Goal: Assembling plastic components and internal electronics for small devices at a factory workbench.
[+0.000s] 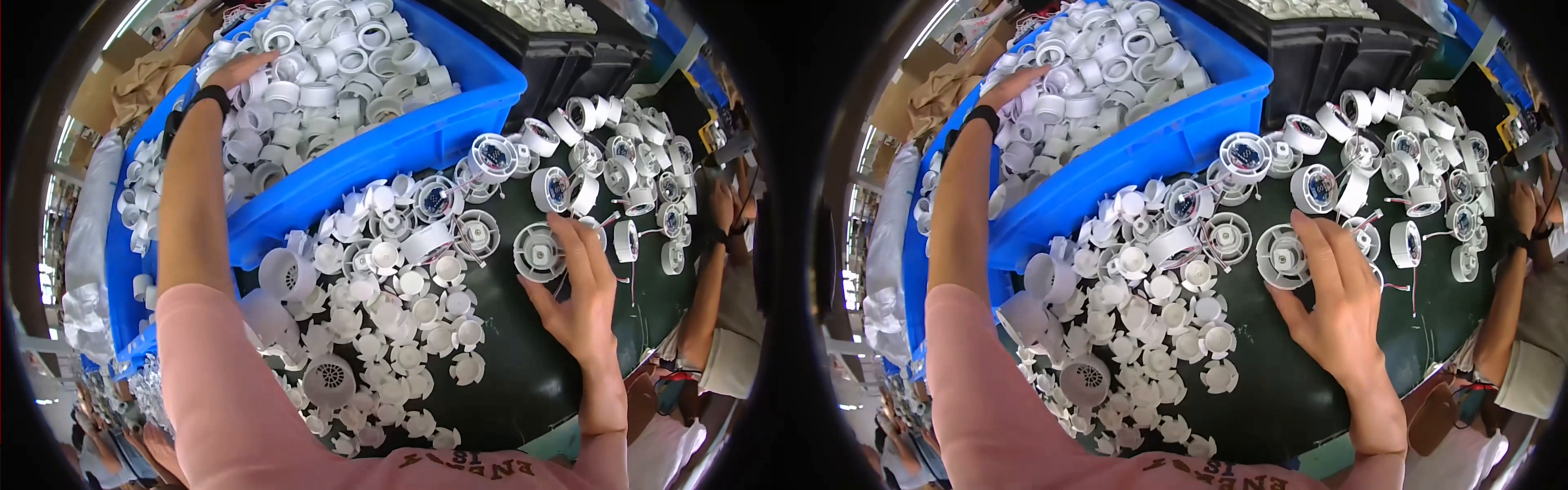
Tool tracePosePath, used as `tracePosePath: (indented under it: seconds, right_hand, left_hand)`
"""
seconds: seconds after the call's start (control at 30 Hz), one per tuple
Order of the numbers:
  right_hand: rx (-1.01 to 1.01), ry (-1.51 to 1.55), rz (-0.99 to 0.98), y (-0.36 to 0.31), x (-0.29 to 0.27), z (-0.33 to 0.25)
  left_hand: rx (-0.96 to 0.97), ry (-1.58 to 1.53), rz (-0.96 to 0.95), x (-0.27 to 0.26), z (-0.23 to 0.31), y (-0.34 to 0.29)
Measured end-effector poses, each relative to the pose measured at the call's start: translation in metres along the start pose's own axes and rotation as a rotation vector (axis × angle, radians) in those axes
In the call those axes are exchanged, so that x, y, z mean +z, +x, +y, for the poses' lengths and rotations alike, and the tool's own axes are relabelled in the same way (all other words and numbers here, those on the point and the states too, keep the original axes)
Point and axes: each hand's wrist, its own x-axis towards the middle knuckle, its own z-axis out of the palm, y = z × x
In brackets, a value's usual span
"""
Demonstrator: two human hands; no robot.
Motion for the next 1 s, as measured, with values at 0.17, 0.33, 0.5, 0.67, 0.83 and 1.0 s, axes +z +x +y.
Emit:
tracePosePath:
  seconds: [0.17, 0.33, 0.5, 0.67, 0.83, 1.0]
  right_hand:
    - [-0.054, 0.079, 0.026, -0.006, -0.008, -0.01]
    - [-0.117, 0.111, 0.031, -0.009, -0.004, -0.005]
    - [-0.138, 0.117, -0.002, -0.015, -0.002, 0.005]
    - [0.014, 0.213, -0.042, -0.015, -0.007, 0.003]
    - [0.106, 0.842, -0.135, -0.016, 0.018, 0.03]
    - [0.193, 1.115, -0.29, -0.015, -0.004, -0.003]
  left_hand:
    - [0.903, -0.082, -0.211, -0.041, 0.003, -0.085]
    - [0.294, -0.335, -0.317, -0.012, 0.084, -0.136]
    - [0.365, -0.064, -0.538, -0.013, 0.149, -0.174]
    - [0.522, -0.047, -0.044, 0.001, 0.128, -0.231]
    - [0.747, -0.112, 0.237, -0.039, 0.147, -0.362]
    - [0.629, -0.278, 0.051, -0.034, 0.151, -0.543]
